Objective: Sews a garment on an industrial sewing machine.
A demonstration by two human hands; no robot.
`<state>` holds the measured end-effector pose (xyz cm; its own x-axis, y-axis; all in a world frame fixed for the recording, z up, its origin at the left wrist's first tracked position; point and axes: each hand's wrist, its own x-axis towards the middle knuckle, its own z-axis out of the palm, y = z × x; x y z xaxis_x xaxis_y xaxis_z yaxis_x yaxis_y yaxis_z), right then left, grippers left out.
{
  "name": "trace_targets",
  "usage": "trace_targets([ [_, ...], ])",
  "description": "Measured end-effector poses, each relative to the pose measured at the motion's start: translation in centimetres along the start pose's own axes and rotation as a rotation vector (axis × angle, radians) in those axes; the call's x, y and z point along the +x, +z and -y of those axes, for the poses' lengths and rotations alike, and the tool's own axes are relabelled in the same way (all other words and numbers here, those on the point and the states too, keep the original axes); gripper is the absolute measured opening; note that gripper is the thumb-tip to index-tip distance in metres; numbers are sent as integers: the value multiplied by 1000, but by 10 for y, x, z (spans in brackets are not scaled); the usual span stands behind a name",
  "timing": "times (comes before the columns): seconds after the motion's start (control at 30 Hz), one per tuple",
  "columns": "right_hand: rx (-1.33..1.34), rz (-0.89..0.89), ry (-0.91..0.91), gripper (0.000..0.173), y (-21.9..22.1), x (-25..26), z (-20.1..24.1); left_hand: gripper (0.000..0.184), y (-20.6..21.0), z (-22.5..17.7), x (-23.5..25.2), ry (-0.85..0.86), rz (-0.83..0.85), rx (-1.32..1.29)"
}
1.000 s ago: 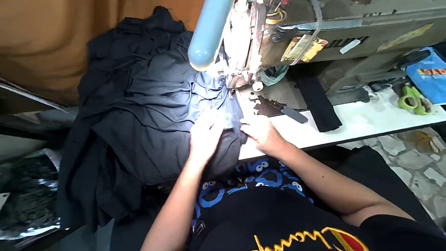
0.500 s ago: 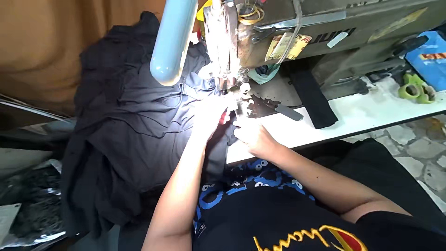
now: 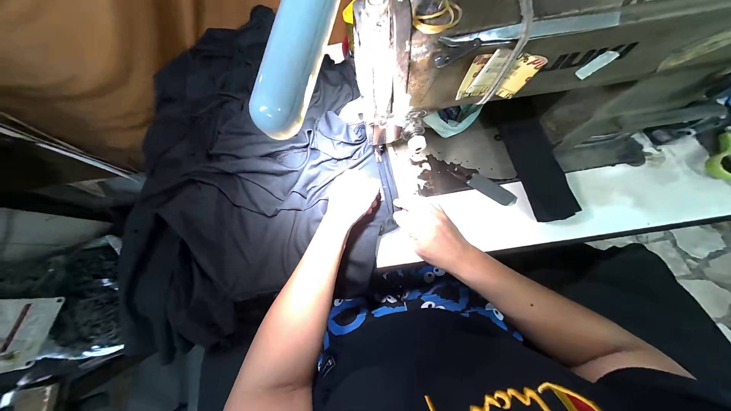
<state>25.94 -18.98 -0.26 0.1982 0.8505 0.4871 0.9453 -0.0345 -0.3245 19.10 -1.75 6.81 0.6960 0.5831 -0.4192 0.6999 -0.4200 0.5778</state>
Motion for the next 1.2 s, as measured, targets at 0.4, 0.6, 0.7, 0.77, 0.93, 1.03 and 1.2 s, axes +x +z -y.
trace_targets([
  [0.4,3,4,-7,16,-1,1,0,36,4,-5,-4,-9,-38,45],
  [0.6,7,43,-30,12,-8,3,1,28,5,-5,-4,54,-51,97],
  [0.7,-22,89,-113,11,-16,6,0,36,2,-12,-9,76,-91,292],
  [0.77,-23,131,-151,13,-22,10,1,34,7,-9,-17,213,-219,397],
  [0.93,-53,207,-205,14,-29,18,4,39,34,41,0,916,-382,464],
  [1.03,-67,232,-200,15,-31,19,6,45,34,51,2,938,-334,502],
  [1.2,-82,302,-168,16,-36,24,13,48,25,53,2,972,-290,576],
])
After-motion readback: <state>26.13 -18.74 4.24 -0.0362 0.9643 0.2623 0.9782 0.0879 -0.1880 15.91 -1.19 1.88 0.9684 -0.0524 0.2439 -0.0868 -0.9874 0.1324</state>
